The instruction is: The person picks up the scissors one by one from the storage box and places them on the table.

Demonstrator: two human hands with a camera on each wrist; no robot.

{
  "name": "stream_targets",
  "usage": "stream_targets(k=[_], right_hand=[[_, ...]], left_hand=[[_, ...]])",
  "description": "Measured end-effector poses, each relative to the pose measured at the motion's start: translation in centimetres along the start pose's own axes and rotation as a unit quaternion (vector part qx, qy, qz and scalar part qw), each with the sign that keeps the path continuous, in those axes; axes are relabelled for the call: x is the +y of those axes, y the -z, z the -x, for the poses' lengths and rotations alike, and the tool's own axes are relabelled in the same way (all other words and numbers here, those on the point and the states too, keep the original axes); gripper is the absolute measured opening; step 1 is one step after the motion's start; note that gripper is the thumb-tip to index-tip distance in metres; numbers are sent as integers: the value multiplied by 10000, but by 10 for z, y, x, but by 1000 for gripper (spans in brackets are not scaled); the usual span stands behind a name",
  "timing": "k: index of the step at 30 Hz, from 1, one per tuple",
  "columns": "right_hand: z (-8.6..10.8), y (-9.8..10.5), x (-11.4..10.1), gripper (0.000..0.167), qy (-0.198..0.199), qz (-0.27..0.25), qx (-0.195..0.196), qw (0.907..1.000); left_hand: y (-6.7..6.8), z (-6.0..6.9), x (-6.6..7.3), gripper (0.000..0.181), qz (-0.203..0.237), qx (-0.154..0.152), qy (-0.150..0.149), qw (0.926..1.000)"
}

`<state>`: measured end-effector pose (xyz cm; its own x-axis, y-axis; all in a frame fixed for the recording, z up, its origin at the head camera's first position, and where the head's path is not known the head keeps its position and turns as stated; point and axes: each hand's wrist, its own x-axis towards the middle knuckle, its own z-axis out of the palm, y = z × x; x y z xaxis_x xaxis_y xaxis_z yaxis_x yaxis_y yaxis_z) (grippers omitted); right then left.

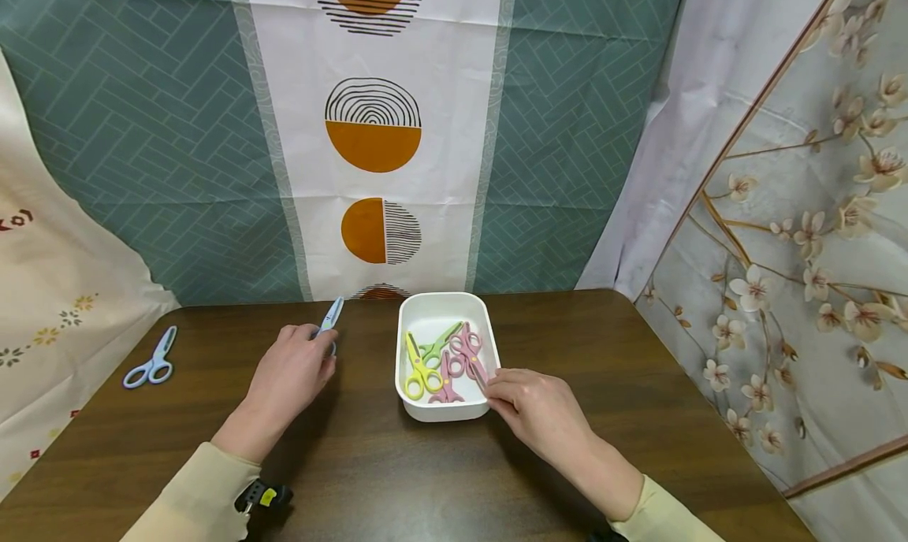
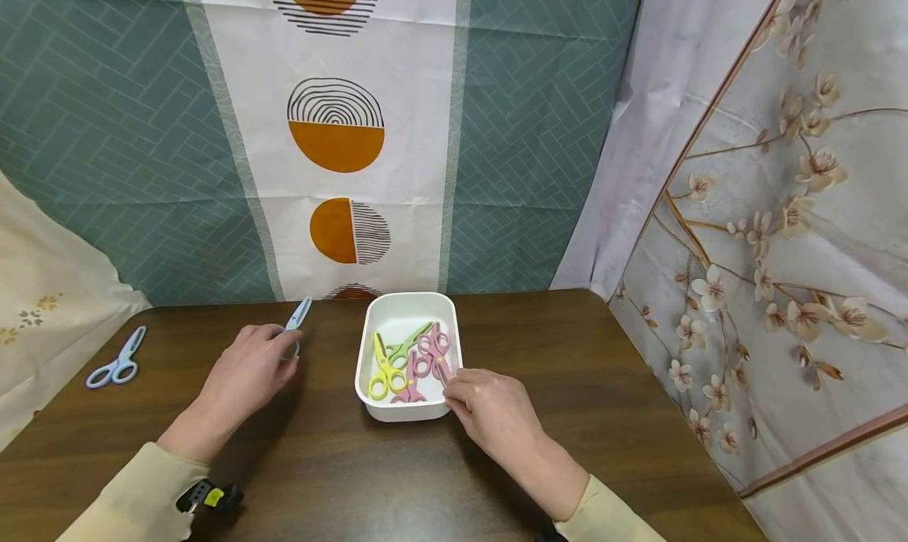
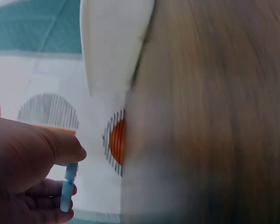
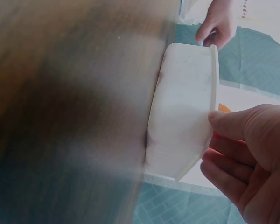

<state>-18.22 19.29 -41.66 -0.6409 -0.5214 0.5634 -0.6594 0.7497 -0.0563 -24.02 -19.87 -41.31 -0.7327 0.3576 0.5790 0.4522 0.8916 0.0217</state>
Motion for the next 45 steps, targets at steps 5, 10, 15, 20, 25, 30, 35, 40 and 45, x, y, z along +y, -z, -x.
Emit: stream_targets(k=[5, 10, 15, 20, 25, 30, 35, 40, 45], right_hand=[[0, 0, 0, 23, 15, 25, 21, 10000], [0, 0, 0, 22, 71, 44, 44, 10000], [0, 0, 0, 21, 52, 35, 37, 10000], [0, 0, 0, 22, 1, 46, -24, 10000], [0, 0, 0, 22, -25, 47, -44, 10000], [0, 1, 0, 22, -4, 32, -30, 10000], [0, 0, 0, 22, -17, 34, -53, 10000], [0, -1, 1, 20, 21, 51, -17, 10000], [0, 0, 1, 21, 42, 47, 24, 10000]], left_hand=[[-3, 5, -14, 32, -10, -92, 232, 9997], [-5, 7, -21, 31, -13, -183, 370, 9991], [-6, 7, -24, 32, 14, -227, 430, 9988], [-6, 7, -29, 35, -16, -296, 561, 9980], [-8, 11, -36, 35, -34, -327, 612, 9976], [-9, 14, -43, 35, -26, -335, 691, 9970], [-9, 17, -51, 34, -21, -374, 806, 9960], [-9, 21, -59, 34, -39, -514, 965, 9940], [-8, 25, -67, 34, -45, -515, 1069, 9929]])
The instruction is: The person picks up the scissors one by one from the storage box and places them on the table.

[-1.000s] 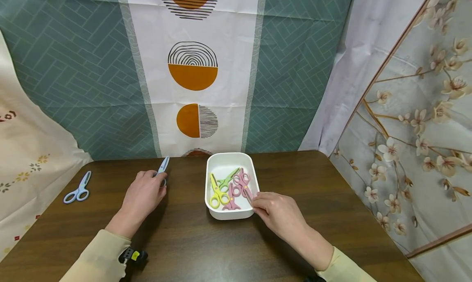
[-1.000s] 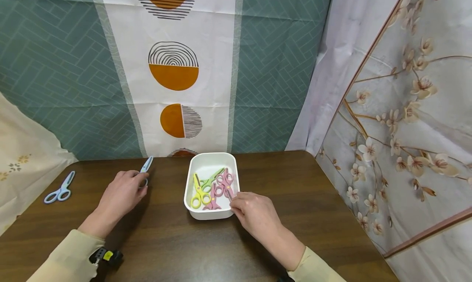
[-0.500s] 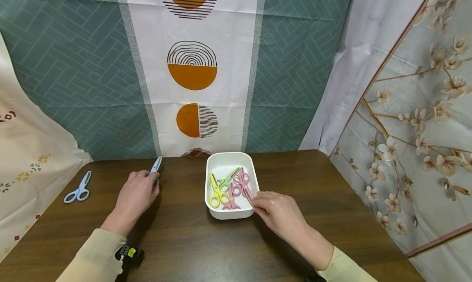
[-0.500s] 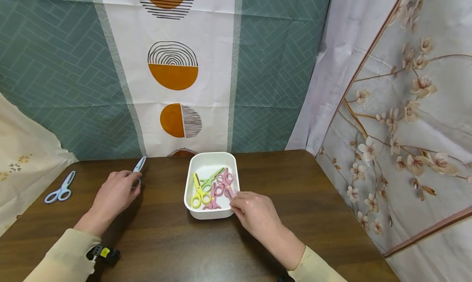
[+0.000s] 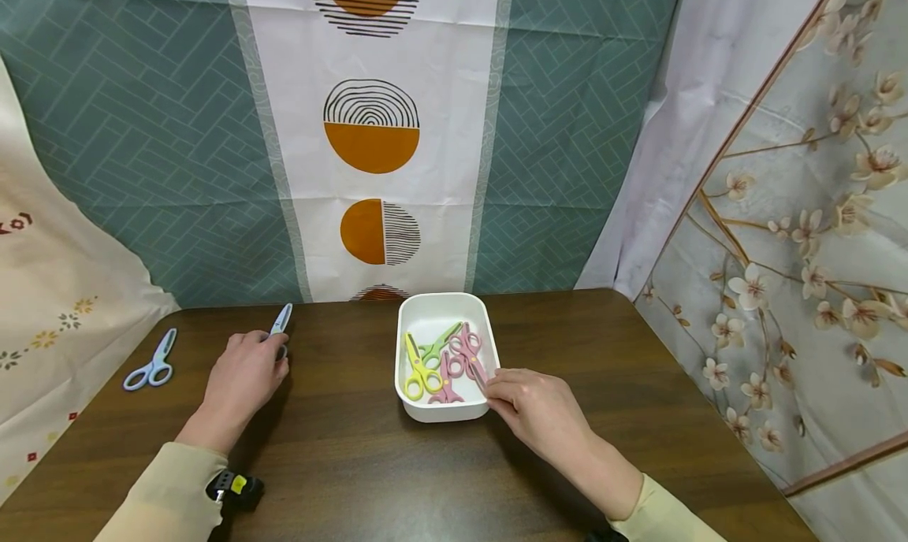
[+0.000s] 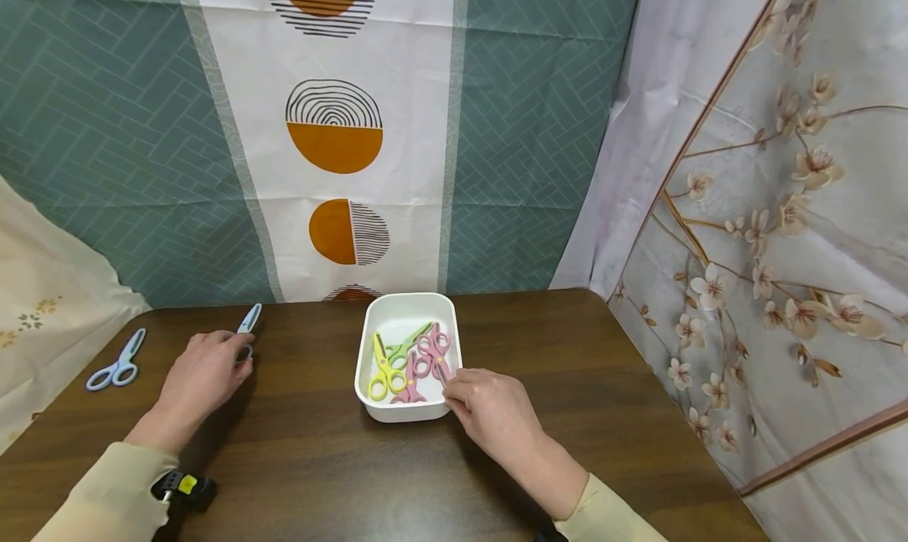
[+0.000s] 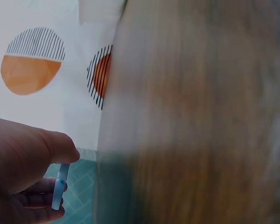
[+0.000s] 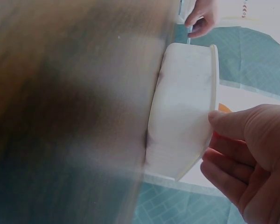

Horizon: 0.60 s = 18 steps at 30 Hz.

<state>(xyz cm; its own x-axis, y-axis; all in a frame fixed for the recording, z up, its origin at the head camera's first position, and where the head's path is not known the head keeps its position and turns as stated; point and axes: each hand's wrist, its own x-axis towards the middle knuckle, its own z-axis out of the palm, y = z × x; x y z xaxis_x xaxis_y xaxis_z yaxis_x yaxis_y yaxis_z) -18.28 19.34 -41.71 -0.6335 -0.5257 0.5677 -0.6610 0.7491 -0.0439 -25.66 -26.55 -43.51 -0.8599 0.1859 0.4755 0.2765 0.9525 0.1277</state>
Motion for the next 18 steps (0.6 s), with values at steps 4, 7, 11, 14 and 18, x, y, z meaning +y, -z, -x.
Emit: stream_targets(k=[4, 7, 11, 14, 18], right_hand=[[0, 0, 0, 21, -25, -2, -28, 10000], [0, -1, 0, 21, -34, 9, -40, 10000], [0, -1, 0, 21, -31, 2, -49, 10000], [0, -1, 1, 21, -32, -10, -52, 10000], [-1, -1, 0, 21, -28, -2, -44, 10000]], left_hand=[[-1, 2, -8, 34, 32, 47, 54, 10000], [-1, 3, -14, 34, 51, 14, 116, 9999], [0, 5, -23, 36, 9, -94, 201, 9998], [1, 6, -29, 38, -46, -174, 268, 9995], [4, 6, -35, 39, -71, -368, 434, 9984]])
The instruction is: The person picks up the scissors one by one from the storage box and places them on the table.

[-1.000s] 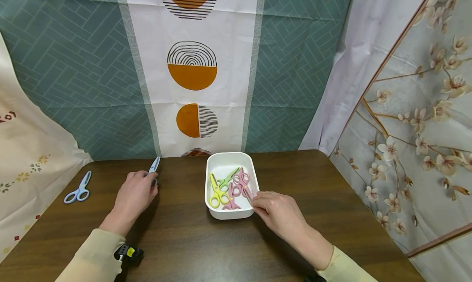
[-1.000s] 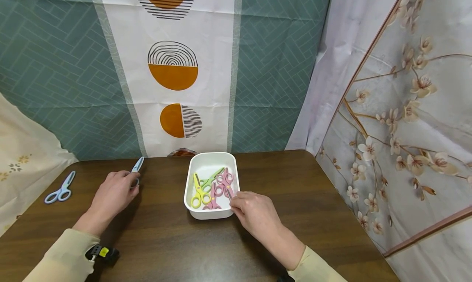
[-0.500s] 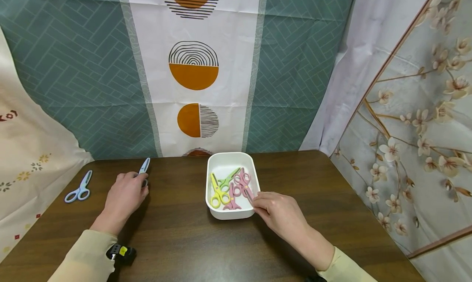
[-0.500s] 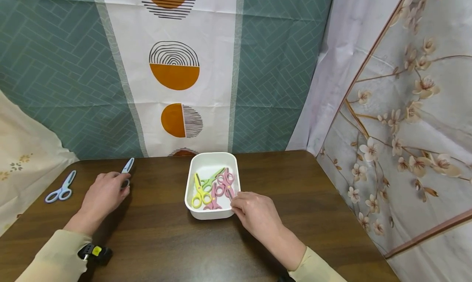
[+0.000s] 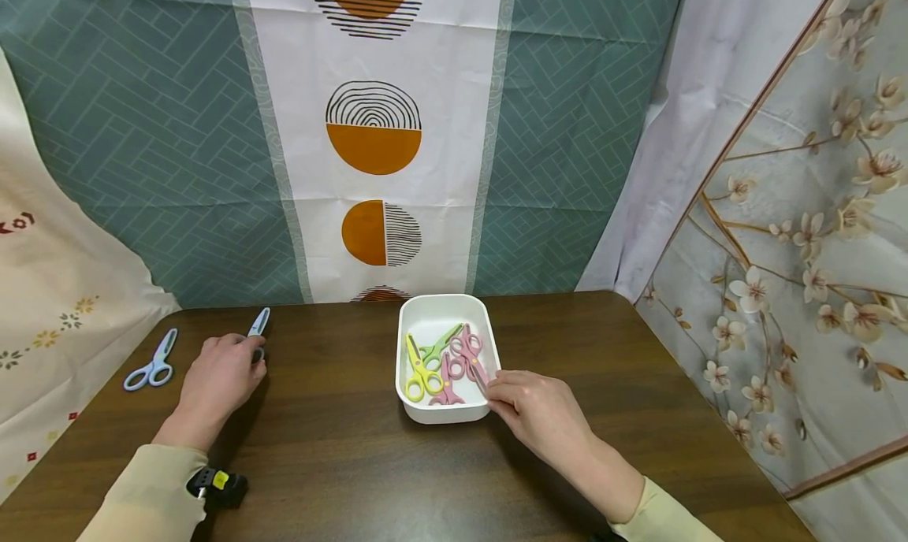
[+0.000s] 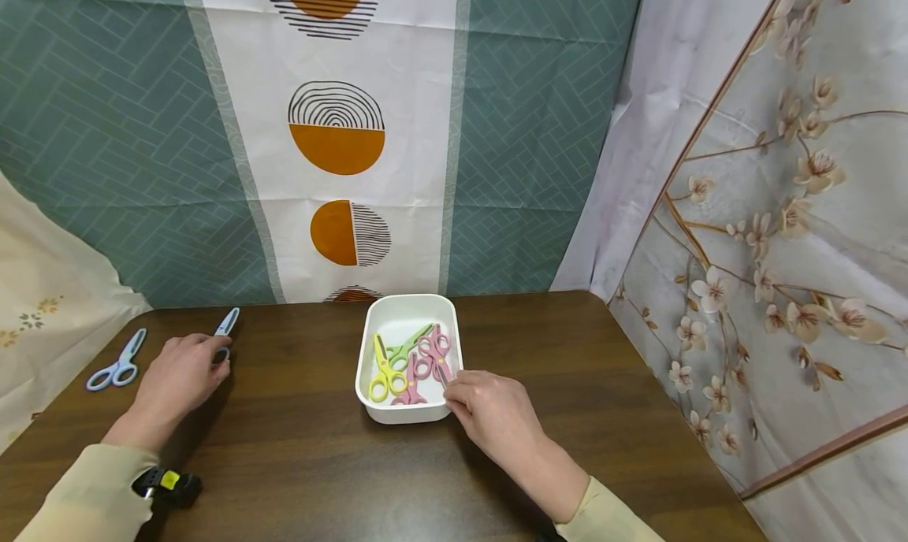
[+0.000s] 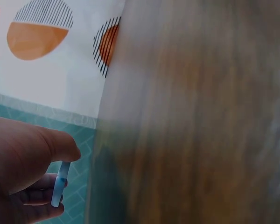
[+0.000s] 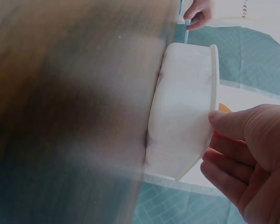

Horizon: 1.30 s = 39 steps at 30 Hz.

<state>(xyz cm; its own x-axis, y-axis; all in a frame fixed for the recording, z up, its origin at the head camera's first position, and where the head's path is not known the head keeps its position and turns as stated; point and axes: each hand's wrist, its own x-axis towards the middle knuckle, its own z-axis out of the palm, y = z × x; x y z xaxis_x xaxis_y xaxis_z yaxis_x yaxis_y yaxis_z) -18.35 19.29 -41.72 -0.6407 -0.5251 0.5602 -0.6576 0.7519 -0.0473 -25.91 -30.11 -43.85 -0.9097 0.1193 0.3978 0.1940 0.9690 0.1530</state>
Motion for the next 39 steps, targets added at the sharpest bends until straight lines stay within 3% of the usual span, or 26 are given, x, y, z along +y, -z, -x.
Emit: stream_targets(k=[9, 20, 29, 39], right_hand=[[0, 1, 0, 21, 1, 18, 6, 10000], [1, 1, -2, 23, -37, -77, -91, 9999], [1, 1, -2, 23, -24, -41, -50, 10000], [1, 1, 0, 21, -1, -20, 7, 10000]], left_hand=[[2, 2, -19, 38, -18, -57, 72, 10000], [3, 7, -41, 37, -5, -341, 273, 9990], [5, 7, -50, 39, 46, -607, 407, 9973], [5, 4, -60, 38, -63, -607, 324, 9976]])
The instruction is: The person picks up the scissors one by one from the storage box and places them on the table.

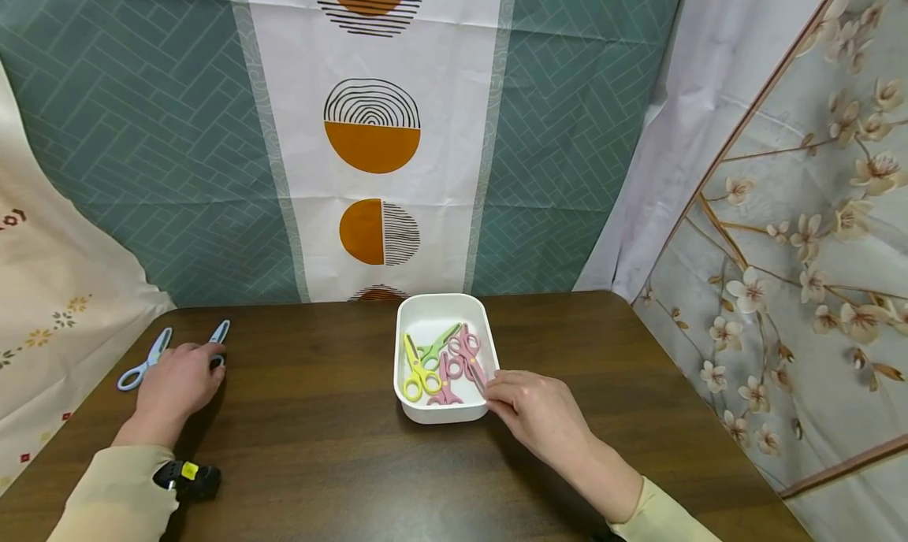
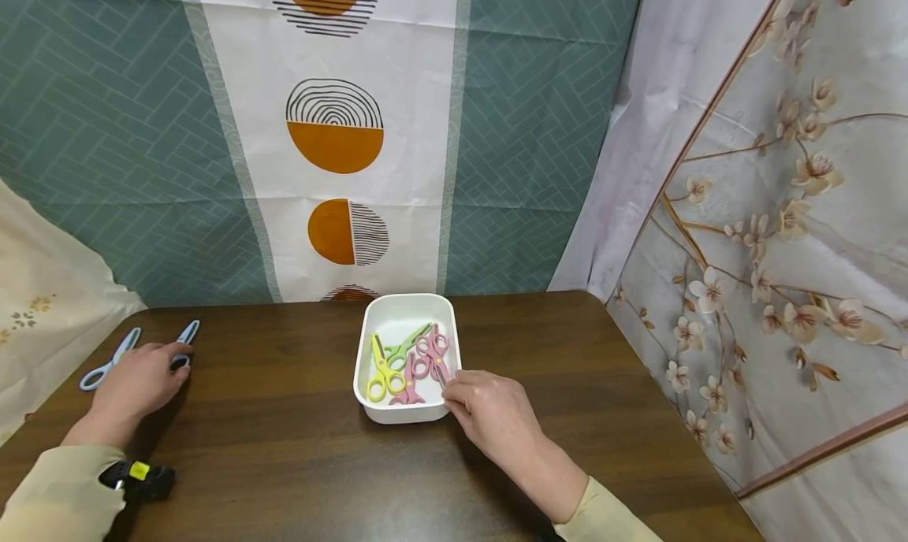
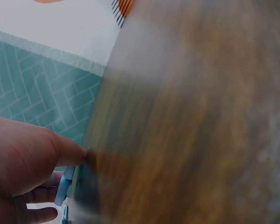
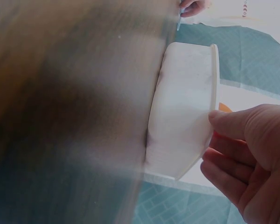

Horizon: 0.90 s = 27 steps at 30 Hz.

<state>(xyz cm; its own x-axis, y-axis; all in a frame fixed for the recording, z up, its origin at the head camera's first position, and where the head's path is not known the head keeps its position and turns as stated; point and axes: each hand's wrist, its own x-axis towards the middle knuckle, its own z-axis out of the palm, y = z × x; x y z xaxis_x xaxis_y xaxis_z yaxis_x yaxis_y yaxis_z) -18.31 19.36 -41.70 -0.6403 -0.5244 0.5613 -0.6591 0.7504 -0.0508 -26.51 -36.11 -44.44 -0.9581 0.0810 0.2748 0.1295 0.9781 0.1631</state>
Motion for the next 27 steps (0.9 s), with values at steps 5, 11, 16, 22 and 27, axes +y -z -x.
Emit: stream_targets(k=[5, 11, 16, 22, 27], right_hand=[[1, 0, 0, 21, -9, 8, 40, 10000], [0, 0, 0, 22, -11, 12, 35, 10000], [0, 0, 0, 23, -29, -11, 8, 10000], [0, 1, 0, 23, -46, 13, 4, 10000], [0, 1, 0, 22, 3, 17, 40, 10000]], left_hand=[[2, -1, -2, 39, 58, -170, 131, 9998], [1, -2, -5, 40, 131, -302, 225, 9992], [0, -3, -5, 40, 129, -358, 201, 9991], [-2, -3, 4, 45, -51, -334, 267, 9991], [8, 2, 22, 48, -297, -811, 447, 9953]])
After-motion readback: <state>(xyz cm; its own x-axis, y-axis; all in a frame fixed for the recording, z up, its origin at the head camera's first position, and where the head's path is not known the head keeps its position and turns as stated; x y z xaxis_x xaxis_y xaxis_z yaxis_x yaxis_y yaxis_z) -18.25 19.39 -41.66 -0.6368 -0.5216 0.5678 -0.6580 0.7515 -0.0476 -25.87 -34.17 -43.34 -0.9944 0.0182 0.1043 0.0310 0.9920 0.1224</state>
